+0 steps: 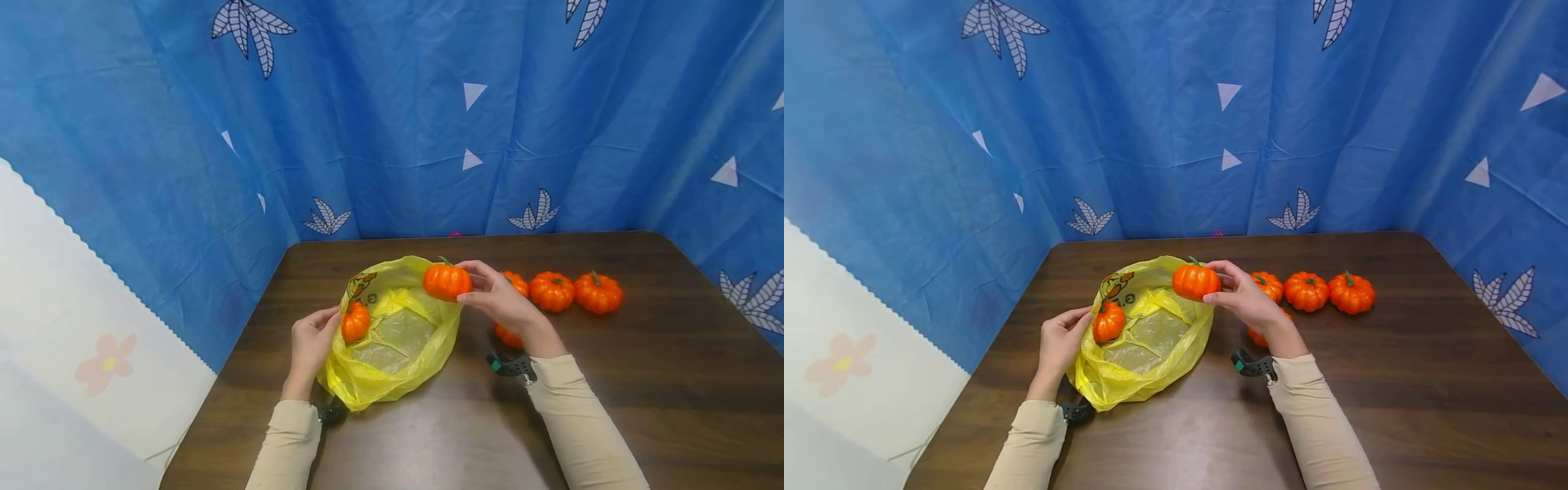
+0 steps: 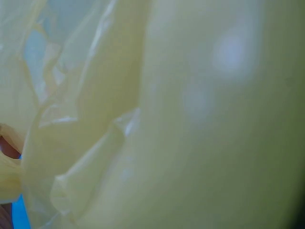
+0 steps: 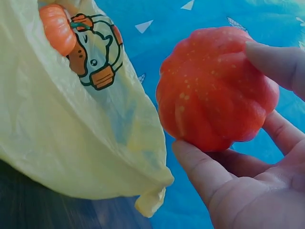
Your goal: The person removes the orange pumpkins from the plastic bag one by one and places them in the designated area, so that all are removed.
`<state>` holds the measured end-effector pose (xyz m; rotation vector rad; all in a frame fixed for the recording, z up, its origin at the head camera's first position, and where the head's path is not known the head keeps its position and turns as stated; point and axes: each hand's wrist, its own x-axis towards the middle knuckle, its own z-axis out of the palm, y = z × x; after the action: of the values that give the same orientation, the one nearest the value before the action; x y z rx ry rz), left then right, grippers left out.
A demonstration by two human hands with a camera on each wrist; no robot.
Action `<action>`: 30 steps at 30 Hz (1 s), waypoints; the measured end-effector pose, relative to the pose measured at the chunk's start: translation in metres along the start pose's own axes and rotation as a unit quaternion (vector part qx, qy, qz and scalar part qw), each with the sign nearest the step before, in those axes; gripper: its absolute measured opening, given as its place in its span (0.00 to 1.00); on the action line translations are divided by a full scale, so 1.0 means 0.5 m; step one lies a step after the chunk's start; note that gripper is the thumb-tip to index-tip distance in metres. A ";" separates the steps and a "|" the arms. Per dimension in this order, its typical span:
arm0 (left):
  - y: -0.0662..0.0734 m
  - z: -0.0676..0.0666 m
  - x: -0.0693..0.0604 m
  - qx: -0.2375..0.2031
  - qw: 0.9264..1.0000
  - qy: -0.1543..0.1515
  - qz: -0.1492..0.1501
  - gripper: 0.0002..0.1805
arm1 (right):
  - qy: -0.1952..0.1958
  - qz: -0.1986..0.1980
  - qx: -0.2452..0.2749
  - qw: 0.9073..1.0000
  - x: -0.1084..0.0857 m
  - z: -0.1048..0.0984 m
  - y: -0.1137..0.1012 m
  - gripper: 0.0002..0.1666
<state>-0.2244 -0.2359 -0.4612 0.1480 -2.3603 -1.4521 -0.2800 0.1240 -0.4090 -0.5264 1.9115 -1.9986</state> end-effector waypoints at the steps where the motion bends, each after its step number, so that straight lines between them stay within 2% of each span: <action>1: 0.000 0.000 0.000 0.000 1.000 0.000 0.000 0.11 | 0.000 0.002 -0.001 1.000 -0.002 -0.002 0.001 0.29; 18: 0.002 0.001 0.000 -0.005 1.000 0.001 -0.004 0.11 | -0.007 -0.014 -0.020 1.000 -0.024 -0.046 0.009 0.23; 26: 0.005 0.001 0.000 -0.005 1.000 0.001 -0.003 0.11 | -0.052 -0.030 -0.056 0.997 -0.040 -0.062 0.004 0.23; 30: 0.007 0.000 -0.002 -0.008 1.000 0.002 -0.005 0.11 | -0.090 -0.027 -0.081 0.992 -0.050 -0.069 -0.003 0.25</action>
<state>-0.2233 -0.2342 -0.4582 0.1586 -2.3482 -1.4736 -0.2742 0.1662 -0.4096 -0.7823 1.9751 -1.7686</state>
